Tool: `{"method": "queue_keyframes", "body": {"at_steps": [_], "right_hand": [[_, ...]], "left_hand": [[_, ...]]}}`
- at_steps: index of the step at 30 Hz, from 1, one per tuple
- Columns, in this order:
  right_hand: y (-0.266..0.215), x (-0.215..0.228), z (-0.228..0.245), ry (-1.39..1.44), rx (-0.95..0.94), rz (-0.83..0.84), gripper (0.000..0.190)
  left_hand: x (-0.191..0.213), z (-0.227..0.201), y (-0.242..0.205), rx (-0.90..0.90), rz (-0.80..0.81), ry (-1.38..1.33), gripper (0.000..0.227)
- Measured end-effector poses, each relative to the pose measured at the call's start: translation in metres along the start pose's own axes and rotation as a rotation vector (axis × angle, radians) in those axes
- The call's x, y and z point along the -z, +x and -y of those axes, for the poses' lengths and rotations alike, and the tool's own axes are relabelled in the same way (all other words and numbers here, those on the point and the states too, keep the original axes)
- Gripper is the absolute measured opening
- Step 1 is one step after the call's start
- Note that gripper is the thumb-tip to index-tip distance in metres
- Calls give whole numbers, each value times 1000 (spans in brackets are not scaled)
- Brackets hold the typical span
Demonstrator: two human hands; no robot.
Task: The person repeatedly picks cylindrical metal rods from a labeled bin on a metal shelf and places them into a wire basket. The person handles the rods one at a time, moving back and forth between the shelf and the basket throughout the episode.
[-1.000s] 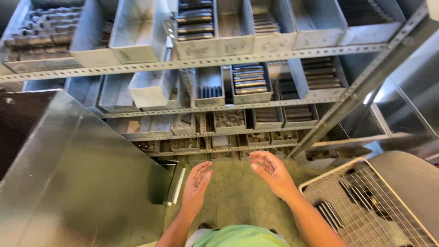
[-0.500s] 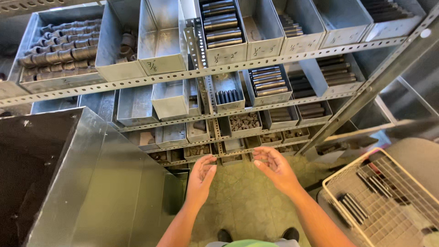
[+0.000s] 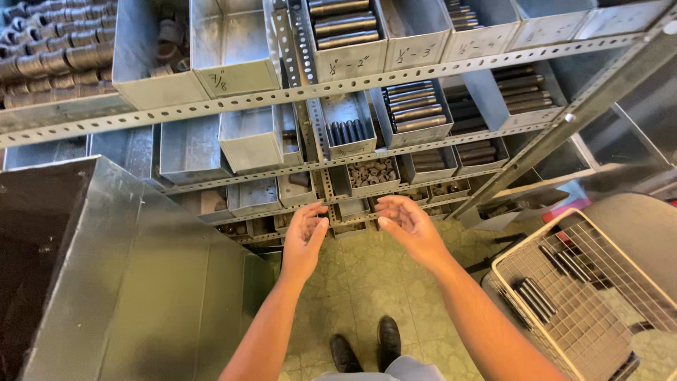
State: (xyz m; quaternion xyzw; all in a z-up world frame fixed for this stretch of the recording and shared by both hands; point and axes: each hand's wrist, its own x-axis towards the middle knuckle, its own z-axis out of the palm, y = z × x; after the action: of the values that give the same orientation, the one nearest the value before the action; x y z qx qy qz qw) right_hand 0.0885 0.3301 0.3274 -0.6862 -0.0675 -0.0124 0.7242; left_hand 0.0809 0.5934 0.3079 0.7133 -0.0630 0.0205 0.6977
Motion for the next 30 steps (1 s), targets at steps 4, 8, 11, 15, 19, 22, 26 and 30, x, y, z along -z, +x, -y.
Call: {"method": "queue_keyframes", "body": {"at_steps": [4, 8, 11, 15, 19, 22, 26, 30], "right_hand": [[27, 10, -18, 2, 12, 38, 42], [57, 19, -32, 10, 25, 64, 39], [82, 29, -45, -22, 31, 125, 37], [118, 36, -66, -109, 56, 212, 36], [155, 32, -81, -157, 96, 219, 36], [181, 31, -89, -192, 157, 244, 35], [227, 29, -116, -361, 310, 186, 34], [266, 27, -137, -701, 545, 220, 49]], "left_hand": [[-3, 8, 18, -24, -25, 33, 50], [-9, 17, 42, -19, -48, 89, 50], [-15, 19, 60, -16, -39, 154, 47], [-19, 21, 84, -34, -47, 250, 45], [-20, 45, 117, -63, -59, 279, 48], [-22, 57, 142, -105, -90, 302, 47], [-18, 58, 176, -101, -37, 365, 49], [-14, 60, 213, -135, -6, 384, 48]]}}
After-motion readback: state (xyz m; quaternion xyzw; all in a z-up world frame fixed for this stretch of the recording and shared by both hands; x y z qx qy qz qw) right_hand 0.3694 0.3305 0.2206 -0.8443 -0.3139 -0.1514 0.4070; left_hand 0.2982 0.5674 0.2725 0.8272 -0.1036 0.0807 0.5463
